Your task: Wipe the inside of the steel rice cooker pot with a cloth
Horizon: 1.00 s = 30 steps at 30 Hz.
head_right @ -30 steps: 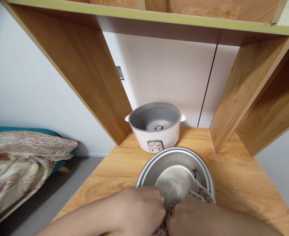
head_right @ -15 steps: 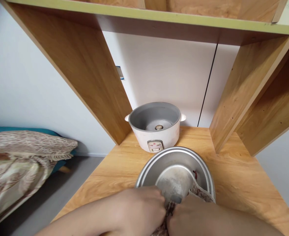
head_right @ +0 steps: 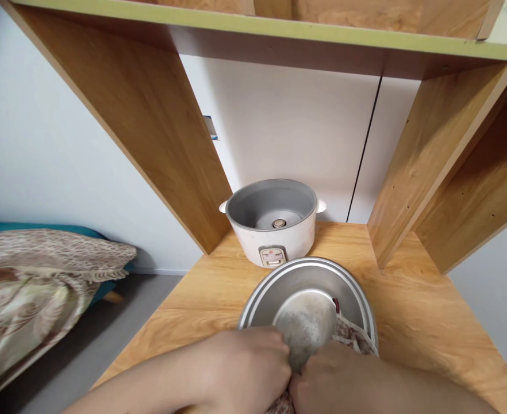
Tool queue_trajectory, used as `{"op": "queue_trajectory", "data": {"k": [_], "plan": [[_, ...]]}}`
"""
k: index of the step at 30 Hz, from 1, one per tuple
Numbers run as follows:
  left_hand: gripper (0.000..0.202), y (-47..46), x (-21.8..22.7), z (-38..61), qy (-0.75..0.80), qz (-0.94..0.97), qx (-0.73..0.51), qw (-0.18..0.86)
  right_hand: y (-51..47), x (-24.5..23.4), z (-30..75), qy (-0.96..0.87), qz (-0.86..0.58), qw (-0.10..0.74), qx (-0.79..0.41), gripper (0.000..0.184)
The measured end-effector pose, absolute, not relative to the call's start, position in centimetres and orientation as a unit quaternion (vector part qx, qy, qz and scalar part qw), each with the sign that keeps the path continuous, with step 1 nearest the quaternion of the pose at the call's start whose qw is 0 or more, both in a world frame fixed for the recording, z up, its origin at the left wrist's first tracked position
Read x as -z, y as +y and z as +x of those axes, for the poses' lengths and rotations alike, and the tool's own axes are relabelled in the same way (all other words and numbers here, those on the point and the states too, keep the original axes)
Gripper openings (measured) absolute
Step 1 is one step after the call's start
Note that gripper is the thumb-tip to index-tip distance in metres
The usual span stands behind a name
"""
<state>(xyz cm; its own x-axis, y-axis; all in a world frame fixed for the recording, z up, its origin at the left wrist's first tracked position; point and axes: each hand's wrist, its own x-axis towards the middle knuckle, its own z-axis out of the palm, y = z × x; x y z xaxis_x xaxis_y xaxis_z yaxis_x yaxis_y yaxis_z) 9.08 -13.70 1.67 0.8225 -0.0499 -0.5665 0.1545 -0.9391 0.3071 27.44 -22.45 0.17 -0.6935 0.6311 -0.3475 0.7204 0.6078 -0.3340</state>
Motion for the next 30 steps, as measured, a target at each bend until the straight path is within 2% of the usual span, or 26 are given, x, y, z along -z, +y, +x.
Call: {"op": "queue_trajectory", "data": {"k": [6,14,20,30], "plan": [[0.042,-13.8,-2.0,9.3,0.031,0.941,0.294,0.166,-22.4,-0.3,27.3,0.890,0.389,0.078,0.225,0.025],[0.036,-13.7,-2.3,9.4,0.017,0.941,0.297,0.161,-22.3,-1.7,27.5,0.893,0.360,0.109,0.246,0.025],[0.055,-13.7,-1.9,9.2,0.021,0.940,0.289,0.179,-22.2,-1.3,27.4,0.904,0.342,0.109,0.233,0.026],[0.045,-13.4,-0.8,8.7,0.010,0.953,0.241,0.185,-22.9,-0.8,27.1,0.927,0.330,0.098,0.153,0.037]]}}
